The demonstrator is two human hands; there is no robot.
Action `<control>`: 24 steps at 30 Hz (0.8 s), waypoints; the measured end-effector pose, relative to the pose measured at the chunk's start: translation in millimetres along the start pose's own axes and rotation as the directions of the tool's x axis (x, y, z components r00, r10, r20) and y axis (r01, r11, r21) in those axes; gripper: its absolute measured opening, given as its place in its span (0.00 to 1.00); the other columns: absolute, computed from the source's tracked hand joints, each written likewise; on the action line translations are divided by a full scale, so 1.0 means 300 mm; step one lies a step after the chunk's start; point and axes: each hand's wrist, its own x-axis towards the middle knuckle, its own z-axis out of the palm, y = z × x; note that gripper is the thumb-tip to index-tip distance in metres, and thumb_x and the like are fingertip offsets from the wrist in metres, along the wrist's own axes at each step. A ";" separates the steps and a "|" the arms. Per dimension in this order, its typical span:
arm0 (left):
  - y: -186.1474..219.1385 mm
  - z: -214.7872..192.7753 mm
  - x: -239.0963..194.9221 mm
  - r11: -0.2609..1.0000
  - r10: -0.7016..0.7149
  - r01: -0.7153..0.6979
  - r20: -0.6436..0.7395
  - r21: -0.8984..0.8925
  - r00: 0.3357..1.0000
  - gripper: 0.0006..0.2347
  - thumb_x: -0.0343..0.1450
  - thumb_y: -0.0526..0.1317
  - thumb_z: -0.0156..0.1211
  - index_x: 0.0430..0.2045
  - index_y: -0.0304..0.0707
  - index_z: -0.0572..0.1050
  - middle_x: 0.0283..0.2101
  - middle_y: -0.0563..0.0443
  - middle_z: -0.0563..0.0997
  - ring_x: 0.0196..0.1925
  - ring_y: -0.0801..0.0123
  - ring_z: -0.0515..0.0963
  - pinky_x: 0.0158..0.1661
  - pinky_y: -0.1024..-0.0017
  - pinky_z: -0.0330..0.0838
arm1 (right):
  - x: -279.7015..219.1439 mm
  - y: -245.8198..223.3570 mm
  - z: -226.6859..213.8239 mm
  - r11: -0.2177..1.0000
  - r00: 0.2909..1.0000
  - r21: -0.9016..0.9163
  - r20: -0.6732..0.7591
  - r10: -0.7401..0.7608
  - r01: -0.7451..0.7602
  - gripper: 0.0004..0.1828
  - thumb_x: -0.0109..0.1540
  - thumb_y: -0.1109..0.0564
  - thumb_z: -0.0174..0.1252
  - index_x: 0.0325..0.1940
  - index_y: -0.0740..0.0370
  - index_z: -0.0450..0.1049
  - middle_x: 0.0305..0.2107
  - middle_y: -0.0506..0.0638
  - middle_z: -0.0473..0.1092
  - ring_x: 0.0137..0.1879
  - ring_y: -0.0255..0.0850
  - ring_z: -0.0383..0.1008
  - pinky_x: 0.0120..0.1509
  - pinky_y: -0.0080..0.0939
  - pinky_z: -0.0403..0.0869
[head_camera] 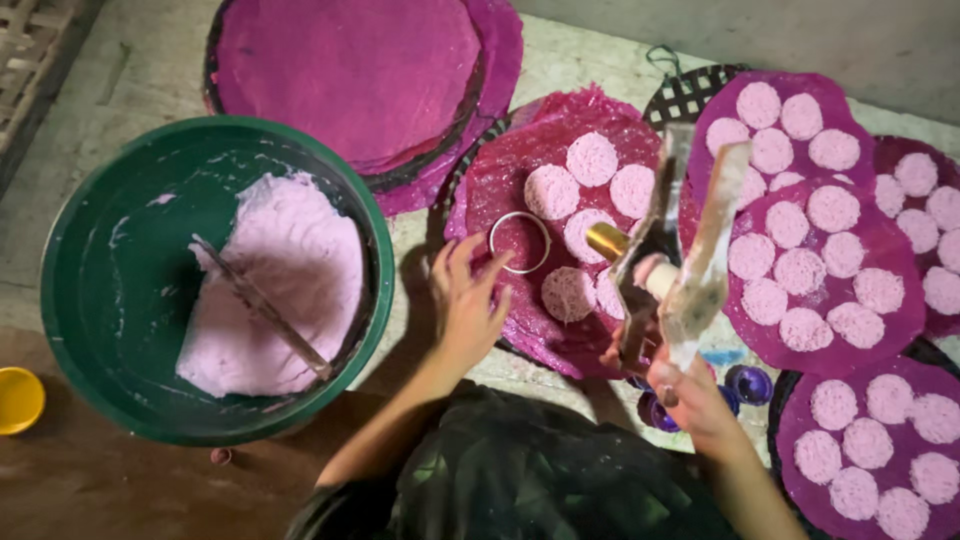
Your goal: The person scoops pink dough from a green basin into a manual press and extrudes circular portions onto purple trays. The person repeats this process, filling multiple trays with evenly spaced pink dough circles.
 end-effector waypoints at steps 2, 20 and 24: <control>0.020 0.003 0.046 0.992 0.033 -0.049 0.134 0.116 0.990 0.14 0.70 0.41 0.64 0.50 0.45 0.78 0.66 0.41 0.63 0.72 0.43 0.53 0.69 0.38 0.39 | 0.038 0.001 -0.011 0.995 0.992 0.086 0.120 0.046 -0.056 0.39 0.62 0.43 0.58 0.69 0.68 0.56 0.55 0.61 0.68 0.59 0.50 0.74 0.65 0.60 0.76; 0.026 0.041 0.481 -0.731 0.180 0.138 0.006 -0.668 0.984 0.21 0.77 0.57 0.53 0.54 0.40 0.68 0.42 0.55 0.75 0.50 0.67 0.75 0.65 0.61 0.66 | 0.423 -0.363 -0.097 0.564 0.653 -0.721 0.206 0.729 -0.402 0.52 0.61 0.21 0.23 0.61 0.63 0.70 0.43 0.58 0.78 0.49 0.47 0.83 0.56 0.51 0.79; -0.053 0.075 0.544 -0.806 0.105 0.052 -0.057 -0.590 0.993 0.09 0.76 0.48 0.50 0.39 0.45 0.68 0.38 0.56 0.74 0.46 0.69 0.76 0.64 0.60 0.70 | 0.521 -0.405 -0.036 0.371 0.706 -0.851 0.002 0.708 -0.370 0.52 0.60 0.20 0.22 0.53 0.59 0.78 0.36 0.55 0.80 0.44 0.45 0.81 0.52 0.47 0.80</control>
